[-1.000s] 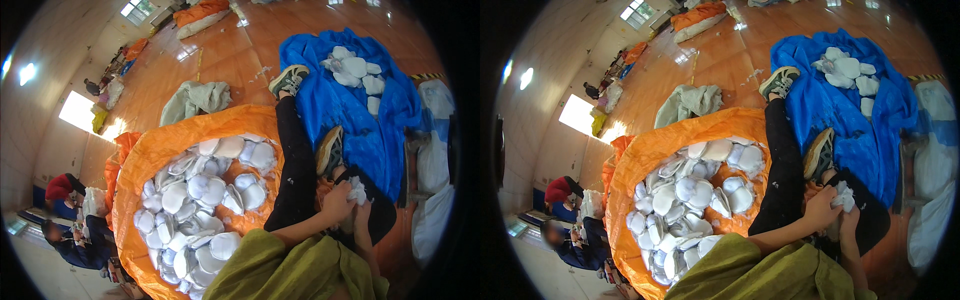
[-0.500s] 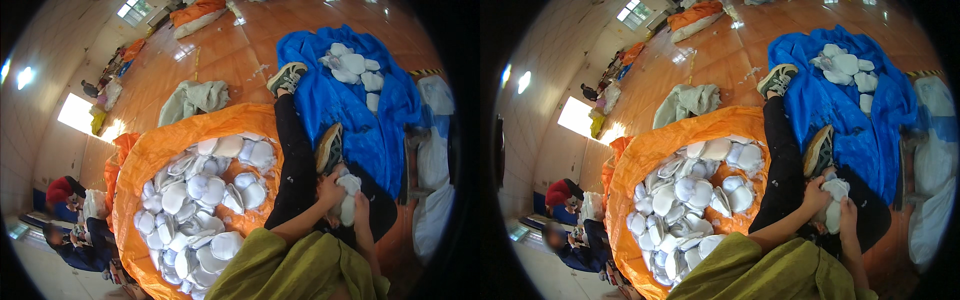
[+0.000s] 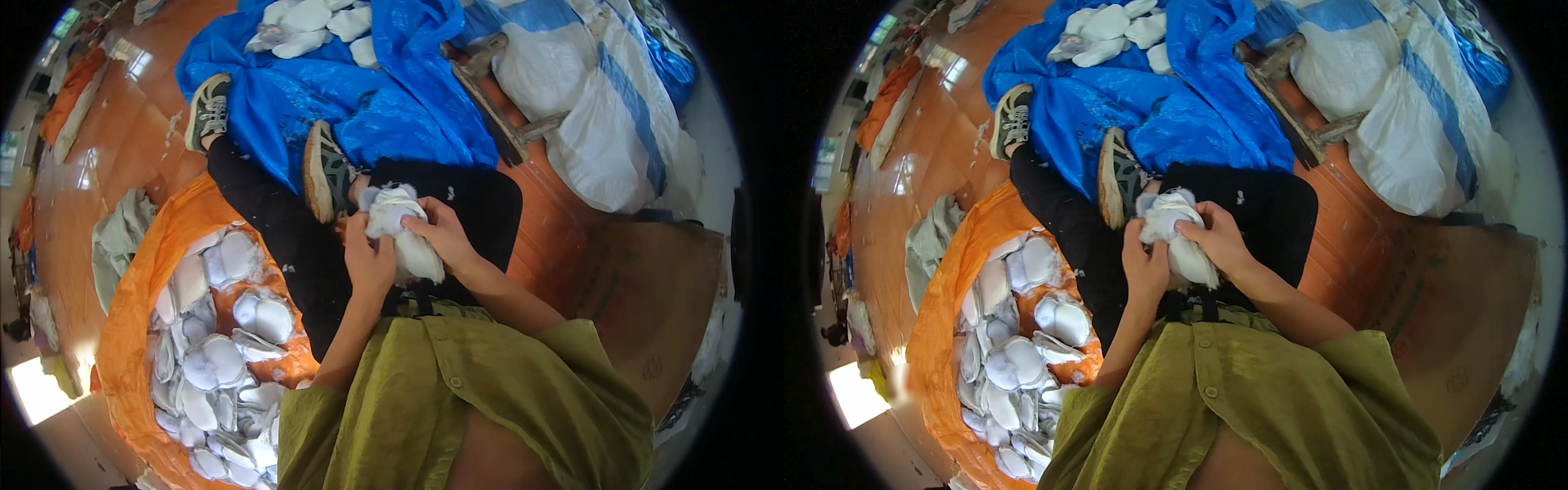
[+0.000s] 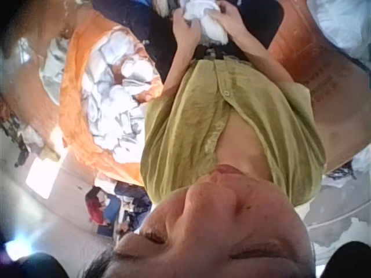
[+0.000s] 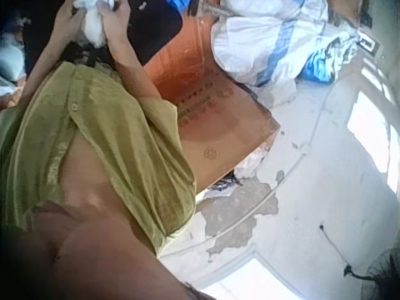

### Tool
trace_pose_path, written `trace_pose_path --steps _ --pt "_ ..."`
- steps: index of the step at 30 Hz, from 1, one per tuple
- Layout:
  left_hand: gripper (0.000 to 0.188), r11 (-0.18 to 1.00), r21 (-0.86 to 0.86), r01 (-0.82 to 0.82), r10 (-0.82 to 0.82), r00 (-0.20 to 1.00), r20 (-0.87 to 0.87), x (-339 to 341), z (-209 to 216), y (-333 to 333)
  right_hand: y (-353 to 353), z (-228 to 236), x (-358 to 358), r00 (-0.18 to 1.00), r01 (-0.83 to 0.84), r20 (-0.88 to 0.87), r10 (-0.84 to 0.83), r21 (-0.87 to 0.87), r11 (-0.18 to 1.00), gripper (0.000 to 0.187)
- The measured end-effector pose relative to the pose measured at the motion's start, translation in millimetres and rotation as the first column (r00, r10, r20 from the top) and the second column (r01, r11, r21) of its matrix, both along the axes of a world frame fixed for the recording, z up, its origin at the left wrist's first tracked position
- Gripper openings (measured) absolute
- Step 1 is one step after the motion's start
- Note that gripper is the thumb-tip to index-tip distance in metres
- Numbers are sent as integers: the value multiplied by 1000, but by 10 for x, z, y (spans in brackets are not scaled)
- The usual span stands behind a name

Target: The person sits on the floor and repeatedly opens white fabric pouches, fills them with a white fluffy material, and closes them by hand. The filled pouches are placed into an orange sack beside them.

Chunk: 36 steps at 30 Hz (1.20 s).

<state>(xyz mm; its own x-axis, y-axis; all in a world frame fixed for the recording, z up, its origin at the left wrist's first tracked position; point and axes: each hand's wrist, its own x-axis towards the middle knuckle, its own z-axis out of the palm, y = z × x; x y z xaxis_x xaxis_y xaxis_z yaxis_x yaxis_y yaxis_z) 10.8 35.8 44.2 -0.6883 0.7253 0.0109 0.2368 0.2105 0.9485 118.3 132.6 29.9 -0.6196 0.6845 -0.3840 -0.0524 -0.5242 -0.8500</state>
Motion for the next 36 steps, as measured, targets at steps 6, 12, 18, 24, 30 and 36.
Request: trace_pose_path --steps 6,12,18,24,30,36 --pt "25 997 9 -79 69 916 395 -49 105 -42 6 120 -33 1000 9 -10 -9 8 1000 23" --pt "24 989 -66 -135 150 912 383 -116 147 40 -67 157 -61 999 -16 -37 24 202 979 25" --pt "24 981 -2 -193 191 971 146 -100 -144 108 -149 128 -50 991 -59 137 1 426 903 24" --pt "26 979 36 -201 200 980 19 -124 -282 177 -303 207 -111 957 -50 248 -152 654 754 26" --pt "29 996 -83 -36 20 983 -185 -150 -91 206 -85 -27 -113 986 15 143 -85 430 902 27" --pt "25 998 -51 49 -54 993 -107 -38 5 166 9 -15 -99 988 62 106 -114 405 912 20"
